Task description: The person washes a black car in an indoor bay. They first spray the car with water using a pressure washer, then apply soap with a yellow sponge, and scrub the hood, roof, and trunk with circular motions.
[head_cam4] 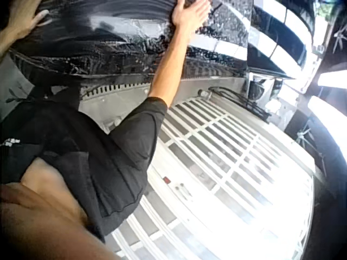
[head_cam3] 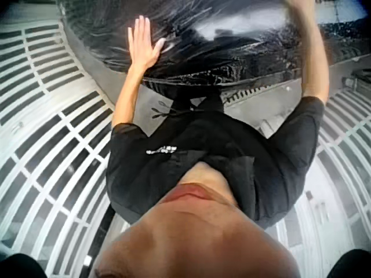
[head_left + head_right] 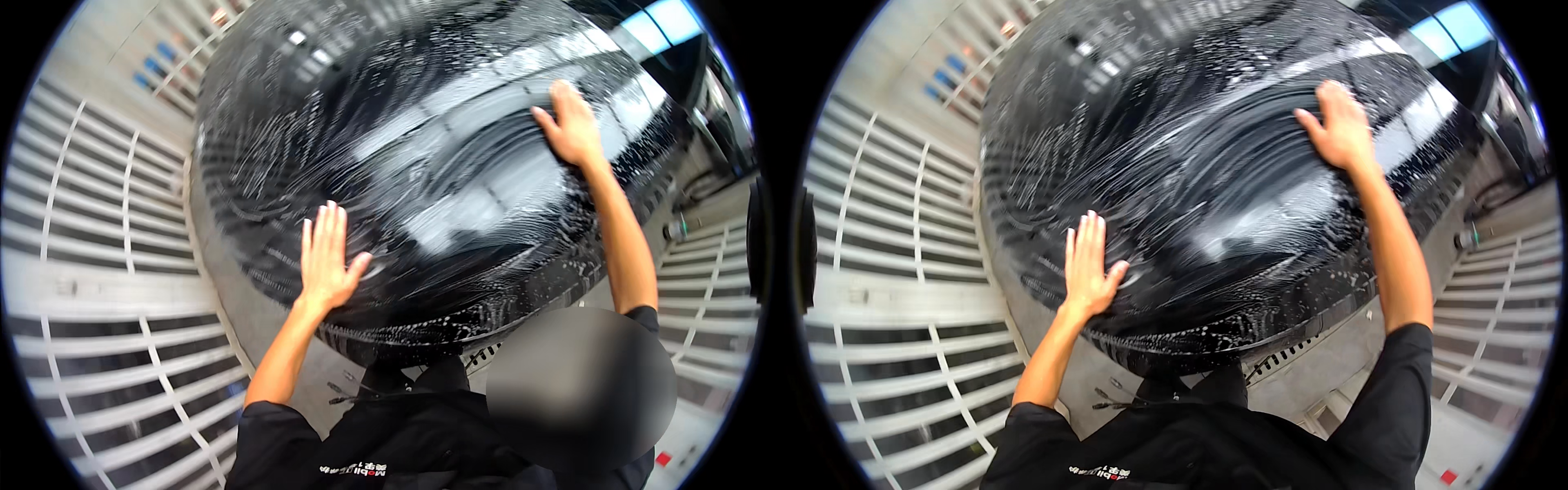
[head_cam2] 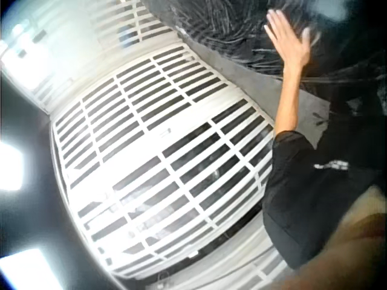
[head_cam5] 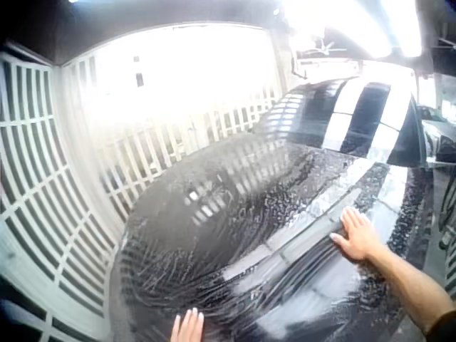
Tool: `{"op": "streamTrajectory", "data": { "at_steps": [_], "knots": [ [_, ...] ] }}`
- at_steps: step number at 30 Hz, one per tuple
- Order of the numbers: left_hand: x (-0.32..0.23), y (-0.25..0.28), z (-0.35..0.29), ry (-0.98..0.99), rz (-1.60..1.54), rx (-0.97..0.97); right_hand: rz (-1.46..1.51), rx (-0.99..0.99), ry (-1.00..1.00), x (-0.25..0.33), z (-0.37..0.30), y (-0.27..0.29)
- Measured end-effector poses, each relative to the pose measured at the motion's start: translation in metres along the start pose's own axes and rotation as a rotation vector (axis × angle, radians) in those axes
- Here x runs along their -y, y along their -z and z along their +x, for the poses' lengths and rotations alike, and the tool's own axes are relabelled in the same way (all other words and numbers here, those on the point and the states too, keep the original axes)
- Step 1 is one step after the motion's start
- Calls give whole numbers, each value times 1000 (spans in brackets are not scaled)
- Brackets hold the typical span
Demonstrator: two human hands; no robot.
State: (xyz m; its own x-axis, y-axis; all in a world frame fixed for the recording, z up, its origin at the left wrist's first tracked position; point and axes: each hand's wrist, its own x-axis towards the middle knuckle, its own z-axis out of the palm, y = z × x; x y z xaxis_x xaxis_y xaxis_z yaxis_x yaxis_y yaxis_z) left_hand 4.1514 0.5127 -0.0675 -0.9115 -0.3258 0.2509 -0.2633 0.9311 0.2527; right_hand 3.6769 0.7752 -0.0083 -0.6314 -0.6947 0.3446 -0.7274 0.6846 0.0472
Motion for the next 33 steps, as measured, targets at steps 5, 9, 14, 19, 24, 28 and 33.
{"op": "streamTrajectory", "data": {
  "at_steps": [5, 9, 14, 19, 24, 28, 33],
  "knots": [
    [120, 2, -53, 508, 47, -204, -77, -16, -143, 9, 4, -16],
    [96, -9, -50, 554, 83, -224, -79, 4, -41, 83, -27, -11],
    [13, -15, -69, 131, -22, -217, 129, 40, 355, 264, -77, 13],
    [54, -3, -88, 27, -180, -169, 108, 11, 329, 266, -74, 8],
    [98, 1, -99, 147, -185, -221, -11, -39, -10, 233, -59, -14],
    [61, -9, -97, -2, -109, -140, -5, -28, -13, 235, -58, -16],
    [50, -16, -101, -30, -191, -152, -19, -23, 12, 230, -54, -19]
  ]
}}
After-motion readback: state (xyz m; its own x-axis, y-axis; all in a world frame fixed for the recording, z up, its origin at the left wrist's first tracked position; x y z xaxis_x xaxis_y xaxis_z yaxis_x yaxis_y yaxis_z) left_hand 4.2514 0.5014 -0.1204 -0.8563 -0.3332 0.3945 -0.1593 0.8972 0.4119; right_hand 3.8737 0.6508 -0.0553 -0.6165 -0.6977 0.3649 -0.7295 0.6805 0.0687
